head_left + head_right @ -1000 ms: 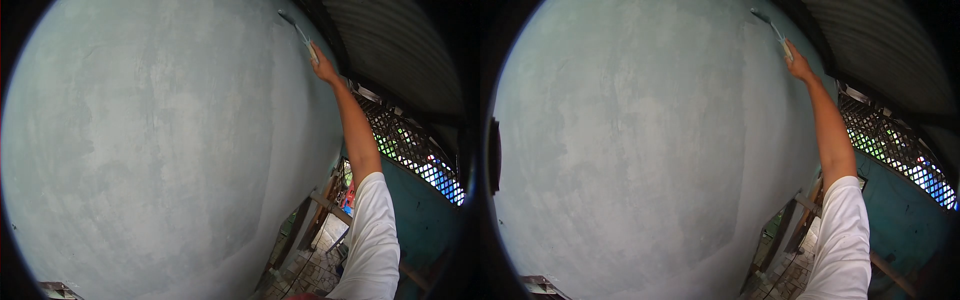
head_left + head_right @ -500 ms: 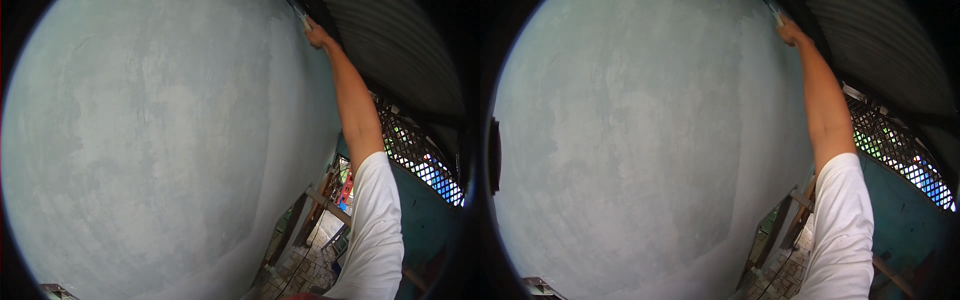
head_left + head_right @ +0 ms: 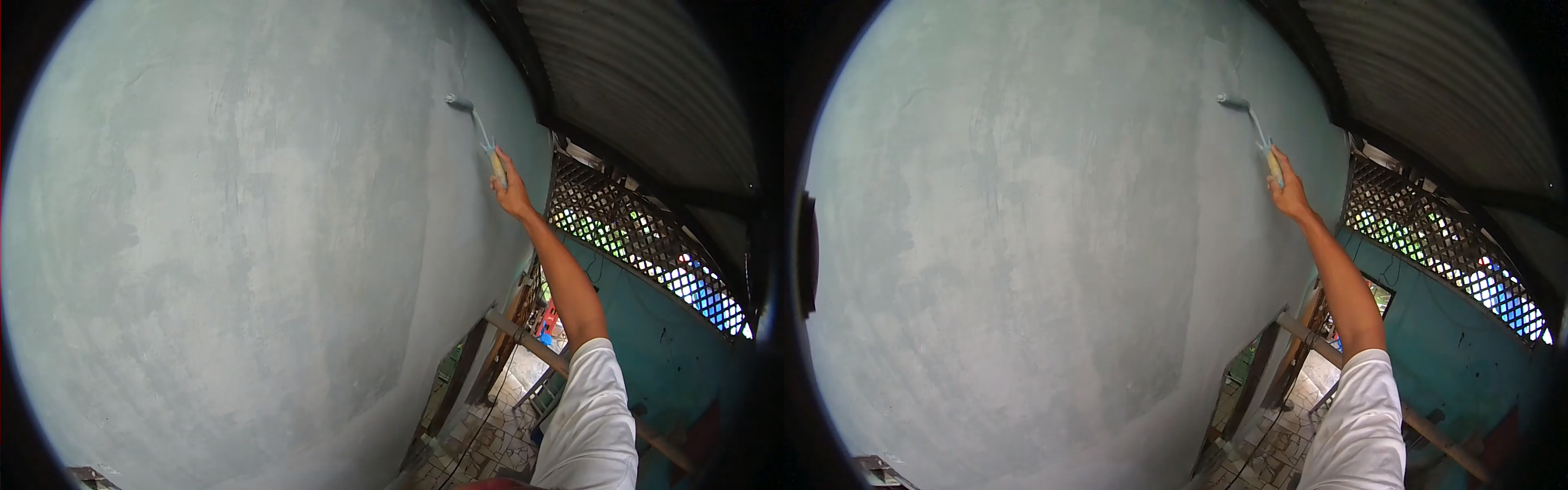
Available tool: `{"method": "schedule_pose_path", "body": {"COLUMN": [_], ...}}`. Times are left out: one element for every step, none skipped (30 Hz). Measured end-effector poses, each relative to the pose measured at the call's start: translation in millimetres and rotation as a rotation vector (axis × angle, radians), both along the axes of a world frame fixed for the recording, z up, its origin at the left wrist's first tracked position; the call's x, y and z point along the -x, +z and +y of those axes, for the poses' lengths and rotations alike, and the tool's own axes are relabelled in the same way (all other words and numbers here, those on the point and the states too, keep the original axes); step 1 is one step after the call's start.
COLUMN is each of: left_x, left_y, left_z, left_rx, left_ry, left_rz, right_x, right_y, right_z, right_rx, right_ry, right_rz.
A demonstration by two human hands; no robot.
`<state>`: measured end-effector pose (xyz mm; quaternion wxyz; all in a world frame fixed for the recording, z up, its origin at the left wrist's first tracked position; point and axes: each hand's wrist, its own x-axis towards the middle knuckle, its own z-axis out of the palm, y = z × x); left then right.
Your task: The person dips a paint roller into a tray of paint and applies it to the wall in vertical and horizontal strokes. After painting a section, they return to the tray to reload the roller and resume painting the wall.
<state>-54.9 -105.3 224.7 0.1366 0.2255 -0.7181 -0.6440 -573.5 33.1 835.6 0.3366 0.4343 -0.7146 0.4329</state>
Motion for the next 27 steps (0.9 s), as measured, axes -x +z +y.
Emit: {"method": "schedule_pose_path", "body": {"left_x": [0.1, 0.2, -0.1, -0.3, -0.8, -0.4, -0.7, 0.4, -0.1, -0.3, 0.0, -0.9, -1.2, -1.3, -1.3, -2.5, -2.6, -3.7, -4.9, -5.7, -7.2, -8.7, -9.4, -10.0, -10.2, -10.9, -10.7], "left_y": [-0.2, -0.3, -1.1, -0.5, -1.7, -3.2, -2.2, -2.9, -3.2, -3.3, -3.3, -2.7, -2.3, -1.9, -1.8, -2.9, -2.9, -3.5, -2.6, -3.2, -3.9, -4.3, -4.5, -4.9, -5.4, -5.9, -6.4], "left_z": [0.3, -0.8, -0.6, 0.0, 0.7, -0.3, 0.4, 0.7, 1.1, 0.8, 1.0, 1.2, 1.7, 1.6, 2.3, 2.8, 2.5, 2.0, 1.6, 1.3, 1.3, 1.2, 0.8, 1.0, 1.3, 1.7, 1.2], "left_rx": [0.003, 0.004, 0.007, 0.008, 0.007, 0.007, 0.010, 0.010, 0.011, 0.013, 0.014, 0.015, 0.016, 0.015, 0.014, 0.016, 0.016, 0.019, 0.019, 0.020, 0.023, 0.027, 0.029, 0.031, 0.032, 0.034, 0.037], "left_ry": [0.003, 0.006, 0.011, 0.014, 0.017, 0.018, 0.019, 0.022, 0.024, 0.030, 0.034, 0.038, 0.039, 0.041, 0.042, 0.044, 0.045, 0.049, 0.050, 0.053, 0.054, 0.052, 0.054, 0.056, 0.057, 0.058, 0.062], "left_rz": [0.001, 0.004, 0.005, 0.005, 0.005, 0.006, 0.004, 0.004, 0.004, 0.003, 0.005, 0.005, 0.004, 0.006, 0.006, 0.007, 0.009, 0.009, 0.009, 0.007, 0.008, 0.005, 0.005, 0.004, 0.006, 0.008, 0.011], "right_x": [11.5, 23.6, 33.7, 22.3, 24.7, 28.9, 29.4, 24.4, -8.4, -60.0, -75.1, -89.0, -90.0, -69.9, -49.8, -20.0, 10.0, 14.1, 15.5, 13.7, 8.2, 2.1, -3.8, -4.4, -4.6, -4.5, -3.6], "right_y": [7.4, 26.1, 45.8, 71.1, 98.6, 125.9, 158.2, 178.9, 191.3, 205.7, 206.7, 207.9, 200.4, 191.8, 183.1, 164.2, 145.6, 117.1, 91.5, 69.3, 49.4, 29.7, 17.8, 14.2, 14.9, 18.8, 29.4], "right_z": [0.2, 2.2, -0.4, -0.6, -2.5, -6.1, -11.0, -10.8, -10.0, -15.0, -18.2, -21.2, -21.6, -20.5, -19.4, -16.5, -13.6, -8.4, -4.8, 0.1, 4.4, 7.4, 9.6, 12.9, 14.2, 13.2, 9.9], "right_rx": [0.002, 0.006, 0.009, -0.014, -0.031, -0.048, -0.045, -0.040, -0.053, -0.066, -0.071, -0.074, -0.070, -0.070, -0.071, -0.076, -0.080, -0.083, -0.082, -0.083, -0.095, -0.108, -0.121, -0.123, -0.124, -0.123, -0.120], "right_ry": [-0.042, -0.082, -0.122, -0.068, -0.072, -0.077, -0.122, -0.168, -0.190, -0.208, -0.202, -0.202, -0.183, -0.148, -0.116, -0.086, -0.060, -0.053, -0.037, -0.023, -0.044, -0.067, -0.089, -0.081, -0.071, -0.057, -0.051], "right_rz": [0.156, 0.313, 0.469, 0.400, 0.410, 0.421, 0.430, 0.437, 0.191, -0.058, -0.180, -0.301, -0.297, -0.184, -0.070, 0.071, 0.212, 0.275, 0.242, 0.207, 0.176, 0.142, 0.108, 0.123, 0.140, 0.159, 0.192]}}
